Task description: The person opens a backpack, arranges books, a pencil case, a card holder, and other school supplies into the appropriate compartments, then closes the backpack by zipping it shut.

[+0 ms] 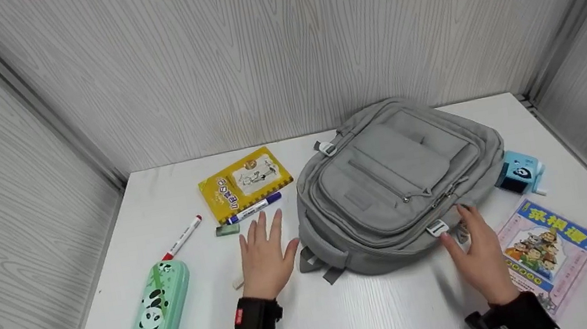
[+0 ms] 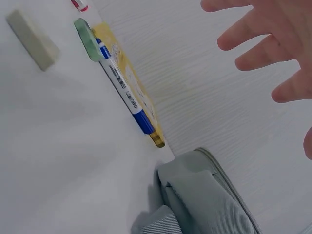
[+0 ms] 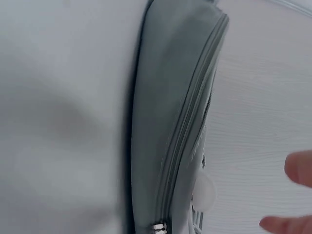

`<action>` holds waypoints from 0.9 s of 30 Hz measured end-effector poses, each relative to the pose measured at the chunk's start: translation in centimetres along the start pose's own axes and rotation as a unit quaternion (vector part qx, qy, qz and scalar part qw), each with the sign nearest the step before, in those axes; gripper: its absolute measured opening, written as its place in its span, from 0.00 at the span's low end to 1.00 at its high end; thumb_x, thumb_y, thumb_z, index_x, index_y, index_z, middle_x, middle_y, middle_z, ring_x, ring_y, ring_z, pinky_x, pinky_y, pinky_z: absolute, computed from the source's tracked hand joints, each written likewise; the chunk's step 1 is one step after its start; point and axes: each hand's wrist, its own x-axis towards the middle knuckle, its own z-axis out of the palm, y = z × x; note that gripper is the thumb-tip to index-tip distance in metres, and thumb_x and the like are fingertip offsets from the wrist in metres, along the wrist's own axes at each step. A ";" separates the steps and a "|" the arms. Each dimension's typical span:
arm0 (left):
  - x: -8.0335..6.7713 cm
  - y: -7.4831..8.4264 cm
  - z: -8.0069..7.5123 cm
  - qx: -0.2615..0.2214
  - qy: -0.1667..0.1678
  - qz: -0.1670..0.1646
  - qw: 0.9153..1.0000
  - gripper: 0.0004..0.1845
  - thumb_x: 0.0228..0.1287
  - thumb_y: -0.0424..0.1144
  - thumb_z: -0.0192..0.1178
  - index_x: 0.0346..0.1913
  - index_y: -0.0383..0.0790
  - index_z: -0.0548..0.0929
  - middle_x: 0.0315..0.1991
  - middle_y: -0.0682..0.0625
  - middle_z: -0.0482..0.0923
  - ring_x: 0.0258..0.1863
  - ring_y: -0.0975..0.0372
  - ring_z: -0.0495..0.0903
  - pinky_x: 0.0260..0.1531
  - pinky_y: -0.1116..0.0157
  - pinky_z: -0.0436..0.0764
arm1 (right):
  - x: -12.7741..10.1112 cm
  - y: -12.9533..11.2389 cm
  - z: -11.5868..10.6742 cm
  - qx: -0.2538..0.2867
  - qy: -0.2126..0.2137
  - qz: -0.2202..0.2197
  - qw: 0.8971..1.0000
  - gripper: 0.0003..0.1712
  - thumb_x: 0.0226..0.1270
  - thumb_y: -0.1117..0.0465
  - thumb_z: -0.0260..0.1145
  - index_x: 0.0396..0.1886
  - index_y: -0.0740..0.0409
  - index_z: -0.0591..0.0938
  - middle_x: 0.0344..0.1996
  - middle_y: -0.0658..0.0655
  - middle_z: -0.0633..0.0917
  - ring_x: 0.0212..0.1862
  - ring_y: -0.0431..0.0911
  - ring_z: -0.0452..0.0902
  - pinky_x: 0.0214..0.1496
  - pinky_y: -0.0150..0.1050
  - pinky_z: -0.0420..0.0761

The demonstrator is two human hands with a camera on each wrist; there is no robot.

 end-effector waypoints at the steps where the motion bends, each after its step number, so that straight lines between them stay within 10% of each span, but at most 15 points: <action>1: 0.8 0.3 0.1 -0.005 0.000 0.006 1.000 0.34 0.71 0.53 0.57 0.75 0.47 0.63 0.75 0.35 0.61 0.73 0.39 0.63 0.71 0.36 0.59 | 0.0 0.0 0.0 0.015 0.000 0.015 1.000 0.37 0.73 0.56 0.60 0.74 0.72 0.60 0.73 0.79 0.58 0.74 0.73 0.52 0.74 0.66 0.54; 12: 6.4 2.3 2.8 -0.055 -0.040 0.018 0.998 0.26 0.74 0.47 0.53 0.71 0.44 0.71 0.70 0.32 0.67 0.68 0.38 0.68 0.66 0.38 0.67 | 0.2 -0.2 0.5 0.086 -0.035 0.133 0.987 0.39 0.77 0.56 0.55 0.77 0.70 0.51 0.74 0.76 0.56 0.74 0.70 0.54 0.73 0.62 0.60; 27: 6.4 2.1 4.7 -0.038 -0.034 0.019 0.999 0.19 0.73 0.45 0.54 0.61 0.42 0.79 0.51 0.40 0.86 0.47 0.45 0.83 0.47 0.47 0.81 | 0.3 -0.1 2.0 0.109 -0.078 0.130 0.982 0.38 0.77 0.59 0.54 0.75 0.75 0.51 0.74 0.78 0.54 0.74 0.72 0.53 0.74 0.60 0.62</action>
